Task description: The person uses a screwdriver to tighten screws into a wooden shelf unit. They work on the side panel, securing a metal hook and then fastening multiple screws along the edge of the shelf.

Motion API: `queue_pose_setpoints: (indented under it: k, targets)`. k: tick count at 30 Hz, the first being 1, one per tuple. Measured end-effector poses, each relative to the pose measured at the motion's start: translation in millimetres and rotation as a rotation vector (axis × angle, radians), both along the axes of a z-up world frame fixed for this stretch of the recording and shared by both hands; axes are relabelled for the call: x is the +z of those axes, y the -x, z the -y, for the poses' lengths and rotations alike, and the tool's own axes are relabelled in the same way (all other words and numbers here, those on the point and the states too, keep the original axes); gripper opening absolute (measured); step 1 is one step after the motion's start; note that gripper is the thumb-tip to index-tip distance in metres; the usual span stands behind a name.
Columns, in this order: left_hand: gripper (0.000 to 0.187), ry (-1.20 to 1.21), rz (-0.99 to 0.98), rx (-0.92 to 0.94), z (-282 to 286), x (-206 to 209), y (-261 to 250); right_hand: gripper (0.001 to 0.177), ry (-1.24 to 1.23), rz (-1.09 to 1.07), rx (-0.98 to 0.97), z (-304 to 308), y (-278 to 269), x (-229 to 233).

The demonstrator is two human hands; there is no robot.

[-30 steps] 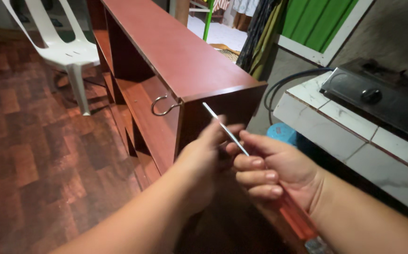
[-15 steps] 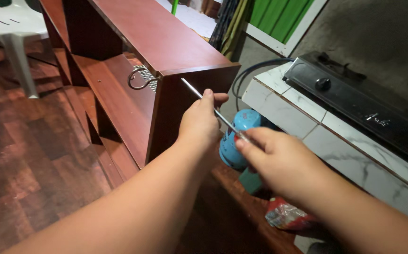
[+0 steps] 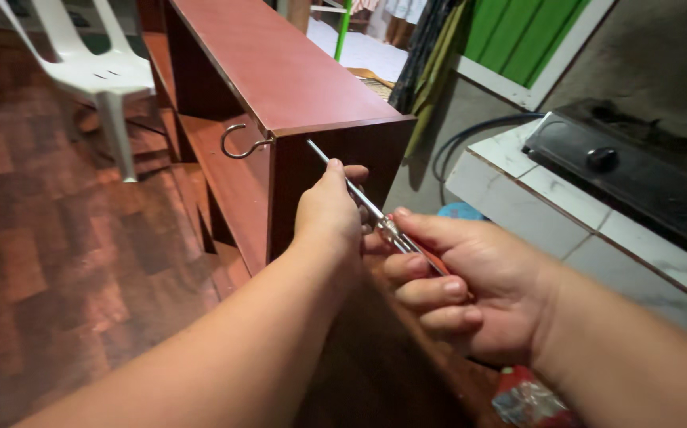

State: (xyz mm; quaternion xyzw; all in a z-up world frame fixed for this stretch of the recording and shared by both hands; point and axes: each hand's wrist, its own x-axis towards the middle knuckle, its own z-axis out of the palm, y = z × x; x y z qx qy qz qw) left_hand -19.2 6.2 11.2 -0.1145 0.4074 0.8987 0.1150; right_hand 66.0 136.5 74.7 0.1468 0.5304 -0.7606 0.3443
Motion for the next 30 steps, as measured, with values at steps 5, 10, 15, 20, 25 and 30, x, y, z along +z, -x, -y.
queue_pose_setpoints:
  k: [5, 10, 15, 20, 25, 30]
  targets:
    - [0.036, 0.127, -0.042, 0.052, -0.9, -4.5, 0.9, 0.035, -0.155, -0.037, -0.043, -5.2, -0.9, -3.3]
    - [0.036, 0.276, -0.030, 0.065, -15.5, -8.7, -3.8, 0.035, -1.484, -0.799, 0.220, -3.9, -20.1, -1.1]
    - [0.030, 0.360, -0.042, -0.036, 10.8, -0.4, -0.1, 0.034, -1.599, -0.905, 0.191, -13.4, -16.0, 0.0]
    - [0.019, 0.443, 0.063, 0.361, 101.6, -1.6, 11.6, 0.035, -1.625, -0.925, 0.242, -15.3, -2.6, 3.7]
    - [0.015, 0.500, -0.007, 0.341, 106.7, -4.3, 40.8, 0.036, -1.623, -0.885, 0.216, -4.7, -4.1, 5.0]
    - [0.026, 0.325, -0.125, 0.207, 133.9, 24.9, 61.9, 0.034, -1.535, -0.797, 0.194, -5.2, -13.9, 8.6]
